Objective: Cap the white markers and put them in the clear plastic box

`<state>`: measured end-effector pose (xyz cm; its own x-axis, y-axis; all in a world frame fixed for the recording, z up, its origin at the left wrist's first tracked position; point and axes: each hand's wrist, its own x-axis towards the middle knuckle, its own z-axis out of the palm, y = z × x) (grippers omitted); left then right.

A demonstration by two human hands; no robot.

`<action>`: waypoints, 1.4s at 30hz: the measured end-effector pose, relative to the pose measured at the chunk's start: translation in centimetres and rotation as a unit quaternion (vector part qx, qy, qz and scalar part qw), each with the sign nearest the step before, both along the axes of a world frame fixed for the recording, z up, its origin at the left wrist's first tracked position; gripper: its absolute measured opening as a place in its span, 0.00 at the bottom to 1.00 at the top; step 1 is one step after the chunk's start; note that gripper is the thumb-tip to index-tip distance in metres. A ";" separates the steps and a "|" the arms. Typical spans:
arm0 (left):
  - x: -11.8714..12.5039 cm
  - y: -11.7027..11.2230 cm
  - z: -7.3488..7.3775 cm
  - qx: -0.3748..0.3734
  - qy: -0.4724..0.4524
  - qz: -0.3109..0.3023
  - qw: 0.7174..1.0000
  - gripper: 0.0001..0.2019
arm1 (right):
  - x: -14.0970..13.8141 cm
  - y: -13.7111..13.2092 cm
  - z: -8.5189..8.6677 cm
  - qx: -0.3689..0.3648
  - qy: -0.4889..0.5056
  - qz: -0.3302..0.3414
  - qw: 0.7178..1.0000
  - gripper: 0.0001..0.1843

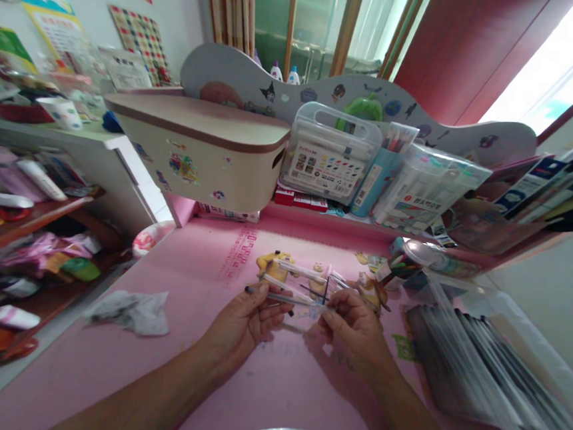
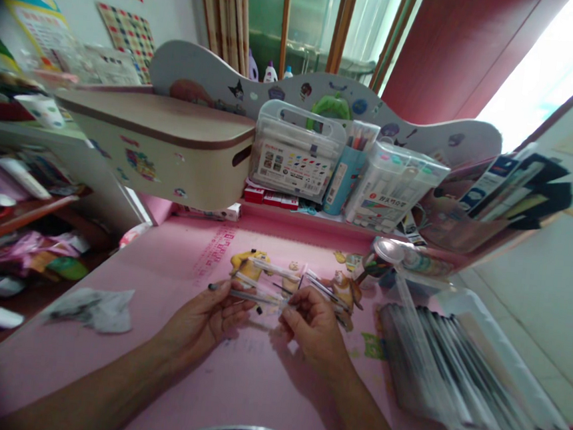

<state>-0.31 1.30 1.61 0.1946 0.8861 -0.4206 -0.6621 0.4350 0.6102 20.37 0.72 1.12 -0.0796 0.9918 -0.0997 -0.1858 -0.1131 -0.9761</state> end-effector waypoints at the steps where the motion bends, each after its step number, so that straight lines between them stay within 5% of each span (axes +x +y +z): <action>1: 0.0 0.0 0.0 0.003 -0.001 -0.003 1.000 0.05 | -0.2 -0.1 0.1 -0.003 -0.009 0.005 1.000 0.15; 15: 0.3 -0.4 0.6 0.020 0.036 -0.026 0.999 0.02 | -0.2 -0.4 1.0 0.001 -0.059 0.039 0.998 0.14; 28: 0.4 -0.7 0.9 0.081 0.054 -0.016 0.995 0.15 | -0.5 -0.3 0.7 -0.033 -0.025 0.056 0.998 0.13; 42: 0.4 -1.3 0.7 0.093 0.083 -0.038 0.992 0.14 | -0.4 -0.3 0.0 -0.048 -0.021 0.118 0.992 0.10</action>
